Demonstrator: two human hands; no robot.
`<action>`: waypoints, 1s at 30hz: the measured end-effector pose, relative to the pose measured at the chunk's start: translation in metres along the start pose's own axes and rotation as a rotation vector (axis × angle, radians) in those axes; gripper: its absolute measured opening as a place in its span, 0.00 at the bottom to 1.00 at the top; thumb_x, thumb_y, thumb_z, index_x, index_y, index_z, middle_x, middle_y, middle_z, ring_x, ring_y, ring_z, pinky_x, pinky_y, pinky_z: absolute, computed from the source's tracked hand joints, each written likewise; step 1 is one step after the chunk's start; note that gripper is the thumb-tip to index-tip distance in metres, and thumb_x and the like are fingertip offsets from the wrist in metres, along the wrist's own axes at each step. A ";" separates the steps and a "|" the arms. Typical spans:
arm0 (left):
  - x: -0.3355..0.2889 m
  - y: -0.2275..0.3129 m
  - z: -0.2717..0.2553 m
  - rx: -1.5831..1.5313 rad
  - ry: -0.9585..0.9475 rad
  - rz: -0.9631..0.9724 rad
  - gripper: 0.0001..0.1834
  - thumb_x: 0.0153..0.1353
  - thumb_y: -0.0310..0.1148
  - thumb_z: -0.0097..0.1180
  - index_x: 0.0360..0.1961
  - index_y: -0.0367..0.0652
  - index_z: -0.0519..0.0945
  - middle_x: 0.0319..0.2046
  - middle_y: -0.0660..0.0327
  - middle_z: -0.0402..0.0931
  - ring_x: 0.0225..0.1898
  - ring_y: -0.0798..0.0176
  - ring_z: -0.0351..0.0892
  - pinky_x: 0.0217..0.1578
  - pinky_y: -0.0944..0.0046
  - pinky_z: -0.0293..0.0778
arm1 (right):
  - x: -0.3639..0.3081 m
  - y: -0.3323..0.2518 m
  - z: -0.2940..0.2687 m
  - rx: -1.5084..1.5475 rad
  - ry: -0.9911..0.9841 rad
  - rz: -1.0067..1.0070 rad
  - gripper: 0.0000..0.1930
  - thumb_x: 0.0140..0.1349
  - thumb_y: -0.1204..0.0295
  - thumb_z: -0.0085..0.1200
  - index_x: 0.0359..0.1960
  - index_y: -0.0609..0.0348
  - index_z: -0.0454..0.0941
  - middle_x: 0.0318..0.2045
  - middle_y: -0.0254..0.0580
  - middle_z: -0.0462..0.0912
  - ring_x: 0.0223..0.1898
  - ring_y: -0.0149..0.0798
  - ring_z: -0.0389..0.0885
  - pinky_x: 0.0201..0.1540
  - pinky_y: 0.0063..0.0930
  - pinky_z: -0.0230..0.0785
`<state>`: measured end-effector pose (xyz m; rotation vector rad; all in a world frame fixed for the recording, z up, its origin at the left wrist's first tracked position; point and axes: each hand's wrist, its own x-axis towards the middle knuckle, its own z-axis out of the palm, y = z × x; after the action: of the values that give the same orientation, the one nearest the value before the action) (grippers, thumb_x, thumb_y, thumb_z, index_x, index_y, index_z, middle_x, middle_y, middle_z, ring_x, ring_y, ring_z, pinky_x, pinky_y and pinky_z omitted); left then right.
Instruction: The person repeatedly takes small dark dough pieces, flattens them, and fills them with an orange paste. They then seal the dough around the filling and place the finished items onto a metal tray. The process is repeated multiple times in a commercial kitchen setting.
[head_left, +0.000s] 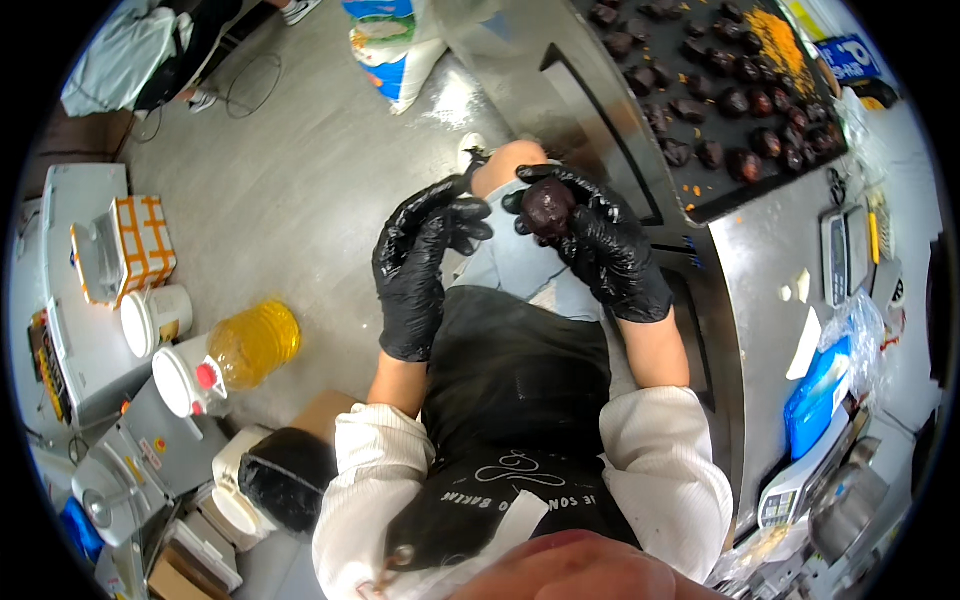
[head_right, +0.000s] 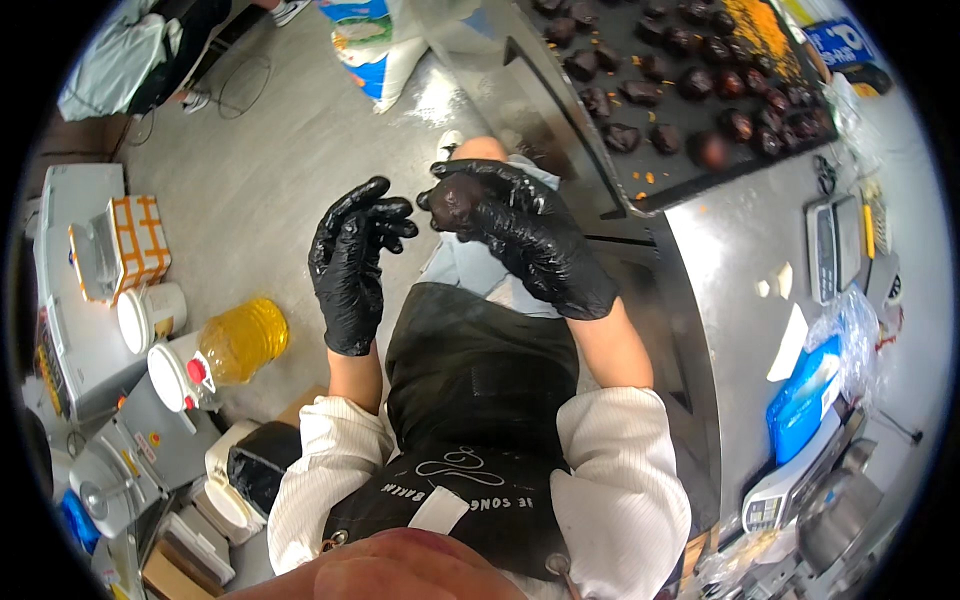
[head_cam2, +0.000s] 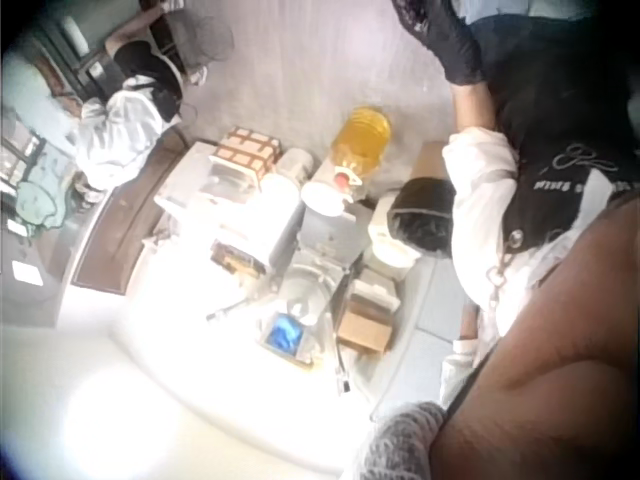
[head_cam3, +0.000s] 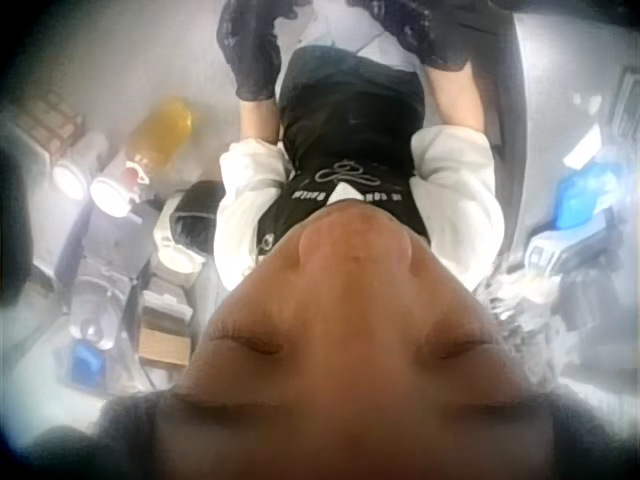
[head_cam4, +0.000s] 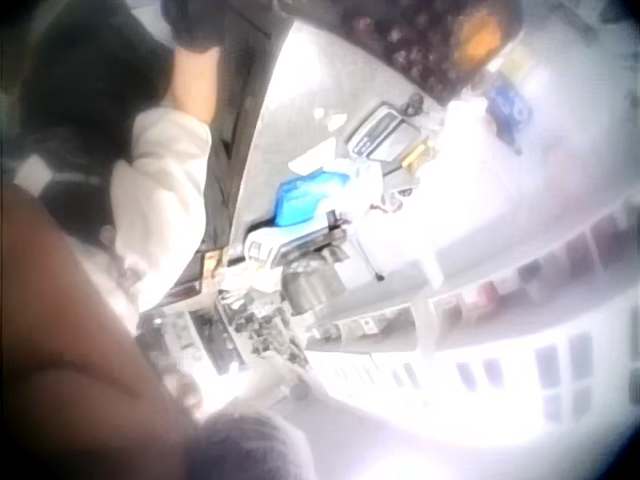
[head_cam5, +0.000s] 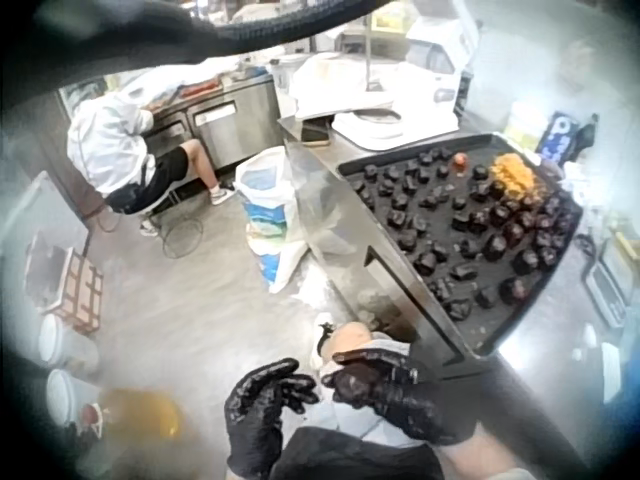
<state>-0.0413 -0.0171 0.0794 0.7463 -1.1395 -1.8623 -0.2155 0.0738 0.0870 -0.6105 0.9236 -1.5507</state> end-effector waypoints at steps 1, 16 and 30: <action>-0.001 -0.004 -0.001 -0.003 -0.008 -0.022 0.16 0.66 0.30 0.48 0.50 0.30 0.74 0.37 0.50 0.81 0.34 0.60 0.81 0.34 0.68 0.73 | -0.003 -0.002 -0.005 0.040 -0.017 0.076 0.30 0.61 0.58 0.56 0.57 0.69 0.67 0.49 0.51 0.78 0.48 0.40 0.77 0.49 0.29 0.72; -0.041 -0.091 0.071 0.024 -0.682 -0.472 0.14 0.65 0.30 0.48 0.47 0.32 0.77 0.37 0.57 0.81 0.36 0.67 0.79 0.37 0.70 0.73 | -0.187 -0.100 -0.028 -0.232 0.584 -0.175 0.32 0.52 0.61 0.63 0.58 0.60 0.69 0.50 0.42 0.77 0.48 0.35 0.77 0.51 0.24 0.68; -0.047 -0.177 0.122 -0.058 -0.963 -0.796 0.15 0.66 0.36 0.46 0.47 0.40 0.78 0.37 0.60 0.81 0.37 0.67 0.80 0.36 0.70 0.73 | -0.168 -0.199 -0.147 -0.501 0.746 -0.230 0.19 0.60 0.70 0.58 0.53 0.61 0.74 0.44 0.34 0.81 0.44 0.27 0.77 0.46 0.22 0.68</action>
<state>-0.1747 0.1223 -0.0271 0.2231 -1.4484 -3.0967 -0.4136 0.2739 0.1896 -0.4897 1.8976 -1.7954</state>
